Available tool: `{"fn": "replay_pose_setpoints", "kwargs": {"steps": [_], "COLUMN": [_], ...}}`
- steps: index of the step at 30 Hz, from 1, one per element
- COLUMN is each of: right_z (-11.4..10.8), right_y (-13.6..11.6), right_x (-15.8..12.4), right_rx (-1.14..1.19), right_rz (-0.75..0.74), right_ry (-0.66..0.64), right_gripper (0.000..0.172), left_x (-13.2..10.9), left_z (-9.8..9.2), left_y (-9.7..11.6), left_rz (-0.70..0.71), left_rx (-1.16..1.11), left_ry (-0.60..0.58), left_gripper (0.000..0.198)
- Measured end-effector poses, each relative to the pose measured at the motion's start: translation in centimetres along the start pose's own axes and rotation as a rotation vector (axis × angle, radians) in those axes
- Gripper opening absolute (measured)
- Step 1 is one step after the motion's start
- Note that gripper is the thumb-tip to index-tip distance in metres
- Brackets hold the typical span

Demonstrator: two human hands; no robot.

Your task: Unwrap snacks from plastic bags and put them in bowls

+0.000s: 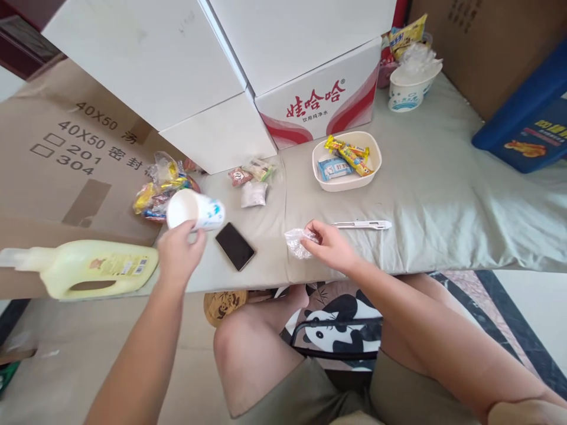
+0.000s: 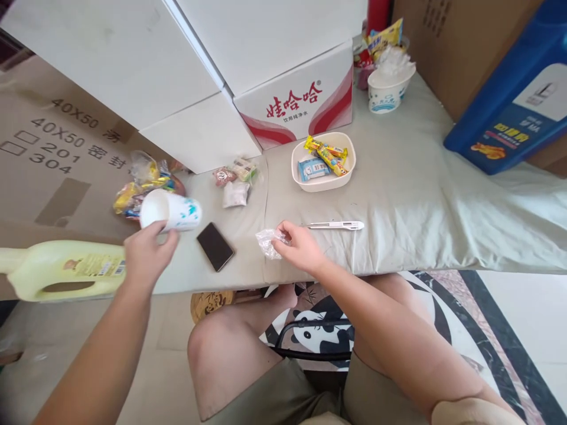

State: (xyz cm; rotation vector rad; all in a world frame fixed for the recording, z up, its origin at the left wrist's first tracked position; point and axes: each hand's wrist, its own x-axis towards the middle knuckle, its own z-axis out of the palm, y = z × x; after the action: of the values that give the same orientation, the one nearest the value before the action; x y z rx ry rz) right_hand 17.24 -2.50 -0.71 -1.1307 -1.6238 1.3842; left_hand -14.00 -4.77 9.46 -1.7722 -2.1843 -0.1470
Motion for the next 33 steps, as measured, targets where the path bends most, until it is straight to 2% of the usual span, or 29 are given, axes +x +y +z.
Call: {"fn": "replay_pose_setpoints", "kwargs": {"steps": [2,5,7,9,11,13,16,18,22,27,30,33], "right_z": [-0.6,-1.2,-1.5,-1.9,-2.3,-2.8,-3.2,-3.4,-4.3,-5.2,-4.8,-3.9], "right_y": [-0.2,-0.2,-0.1,0.0,0.0,-0.2,-0.3,-0.2,0.9,1.5,-0.2,-3.7], "right_x": [-0.1,-0.2,-0.3,-0.4,-0.5,-0.4,-0.4,-0.5,-1.5,-3.0,-2.5,0.5], "right_rx": [-0.02,-0.033,-0.023,-0.014,-0.012,-0.008,-0.021,-0.062,-0.162,-0.3,-0.391,-0.552], "right_rz": [-0.009,-0.016,-0.022,-0.026,-0.029,-0.035,-0.054,-0.068,-0.045,-0.012,-0.026,-0.105], "right_ry": [0.025,0.063,0.079,0.086,0.09,0.108,0.15,0.183,0.238,0.407,0.456,0.442], "right_gripper": [0.017,0.017,0.016,0.016,0.016,0.016,0.015,0.014,0.01,0.015,0.017,0.02], "left_x": [0.4,1.6,2.7,3.7,4.1,3.5,1.4,-0.2,-2.2,-2.5,-1.9,-1.4], "left_z": [0.5,2.3,3.8,5.1,5.9,6.2,6.3,6.8,8.9,10.4,10.4,10.2], "left_y": [5.5,13.2,16.9,18.9,19.6,19.5,18.7,18.2,17.6,17.4,17.0,16.1], "left_rz": [0.2,0.447,0.487,0.469,0.454,0.424,0.297,0.195,0.086,0.173,0.22,0.199], "left_rx": [-0.119,-0.234,-0.233,-0.261,-0.382,-0.548,-0.743,-0.833,-0.969,-1.046,-1.081,-1.131], "left_ry": [-0.006,-0.078,-0.141,-0.201,-0.162,-0.028,0.183,0.242,0.207,0.142,0.125,0.108], "left_gripper": [0.027,0.026,0.026,0.025,0.034,0.045,0.037,0.027,0.018,0.017,0.017,0.017]}}
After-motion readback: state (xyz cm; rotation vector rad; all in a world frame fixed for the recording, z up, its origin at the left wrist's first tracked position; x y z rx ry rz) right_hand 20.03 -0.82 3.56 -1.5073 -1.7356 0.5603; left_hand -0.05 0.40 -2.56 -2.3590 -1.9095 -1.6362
